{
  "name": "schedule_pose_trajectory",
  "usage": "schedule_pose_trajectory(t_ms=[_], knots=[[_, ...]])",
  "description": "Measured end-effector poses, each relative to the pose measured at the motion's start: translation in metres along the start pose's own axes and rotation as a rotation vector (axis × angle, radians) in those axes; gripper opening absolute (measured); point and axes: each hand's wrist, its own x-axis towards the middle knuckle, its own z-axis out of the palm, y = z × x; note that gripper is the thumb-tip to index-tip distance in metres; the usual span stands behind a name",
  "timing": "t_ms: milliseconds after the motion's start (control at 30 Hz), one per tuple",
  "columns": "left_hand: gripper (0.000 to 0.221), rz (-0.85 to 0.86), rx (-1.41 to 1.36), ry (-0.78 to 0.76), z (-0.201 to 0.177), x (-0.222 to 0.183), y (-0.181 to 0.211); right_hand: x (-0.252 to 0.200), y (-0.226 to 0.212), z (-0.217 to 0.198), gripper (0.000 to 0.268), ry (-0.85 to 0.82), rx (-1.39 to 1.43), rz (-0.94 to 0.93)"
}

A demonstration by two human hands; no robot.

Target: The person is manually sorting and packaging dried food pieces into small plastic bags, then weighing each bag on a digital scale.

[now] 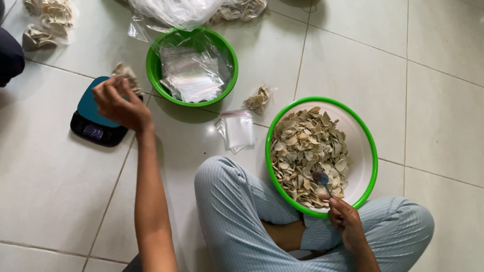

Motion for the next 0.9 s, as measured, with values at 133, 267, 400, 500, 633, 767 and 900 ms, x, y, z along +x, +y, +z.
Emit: schedule_pose_trajectory(t_ms=[133, 267, 400, 500, 633, 767, 900], knots=[[0.021, 0.138, -0.049, -0.167, 0.004, -0.028, 0.09, 0.001, 0.004, 0.0, 0.047, 0.029, 0.027, -0.001], [0.011, 0.331, -0.168, -0.498, 0.022, -0.077, 0.152, 0.0, 0.006, -0.001, 0.048, 0.011, 0.025, -0.015], [0.019, 0.609, -0.016, -0.563, 0.056, -0.124, 0.181, 0.003, 0.019, -0.006, 0.043, 0.031, 0.073, -0.045], [0.019, 0.761, 0.062, -0.445, 0.103, -0.158, 0.183, 0.009, 0.031, -0.014, 0.038, 0.003, 0.113, -0.078], [0.023, 0.859, 0.216, -0.471, 0.144, -0.185, 0.175, 0.008, 0.03, -0.013, 0.039, 0.019, 0.162, -0.054], [0.024, 0.873, 0.33, -0.531, 0.166, -0.201, 0.165, 0.008, 0.029, -0.012, 0.039, 0.025, 0.169, -0.056], [0.021, 0.849, 0.427, -0.598, 0.169, -0.211, 0.152, 0.006, 0.028, -0.013, 0.036, -0.002, 0.172, -0.06]])
